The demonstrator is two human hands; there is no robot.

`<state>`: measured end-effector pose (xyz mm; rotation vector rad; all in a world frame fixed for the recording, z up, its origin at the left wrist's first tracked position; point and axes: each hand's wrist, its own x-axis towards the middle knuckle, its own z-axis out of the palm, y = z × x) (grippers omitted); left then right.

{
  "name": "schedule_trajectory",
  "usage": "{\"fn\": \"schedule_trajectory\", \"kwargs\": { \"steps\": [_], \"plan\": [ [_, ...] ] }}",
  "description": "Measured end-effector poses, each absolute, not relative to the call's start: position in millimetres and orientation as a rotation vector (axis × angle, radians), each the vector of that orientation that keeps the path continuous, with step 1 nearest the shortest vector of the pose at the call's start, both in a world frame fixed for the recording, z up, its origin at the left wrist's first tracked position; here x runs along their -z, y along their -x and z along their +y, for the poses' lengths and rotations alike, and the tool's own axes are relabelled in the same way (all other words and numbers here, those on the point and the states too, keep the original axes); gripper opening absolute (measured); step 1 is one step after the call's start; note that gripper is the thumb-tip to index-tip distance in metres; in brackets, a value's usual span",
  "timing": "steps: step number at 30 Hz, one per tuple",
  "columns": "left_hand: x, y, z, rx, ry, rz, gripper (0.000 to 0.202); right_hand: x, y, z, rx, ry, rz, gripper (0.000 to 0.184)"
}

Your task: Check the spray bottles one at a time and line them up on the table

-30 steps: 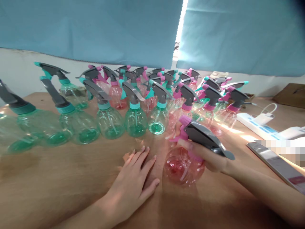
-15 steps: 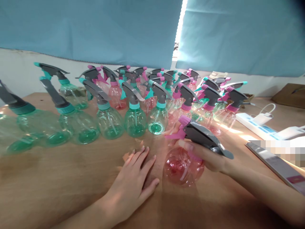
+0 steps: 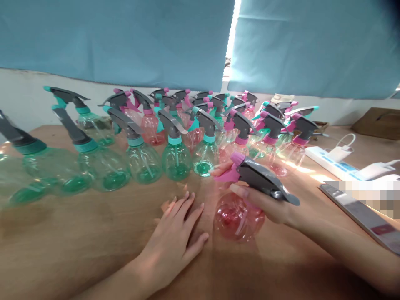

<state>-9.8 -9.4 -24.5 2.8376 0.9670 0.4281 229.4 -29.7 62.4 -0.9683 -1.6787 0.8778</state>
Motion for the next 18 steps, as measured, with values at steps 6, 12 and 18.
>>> {"fn": "schedule_trajectory", "kwargs": {
  "steps": [6, 12, 18],
  "plan": [
    [11, 7, -10, -0.332, -2.827, 0.969, 0.052, -56, -231, -33, -0.629, 1.035, -1.754, 0.055],
    [11, 7, -10, -0.319, -2.82, 0.986, 0.051, -46, -234, -41, -0.408, 1.073, -1.773, 0.044],
    [18, 7, -9, -0.402, -2.84, 0.997, 0.049, -38, -241, -56, -0.357, 1.144, -1.753, 0.011]
  ]
}}
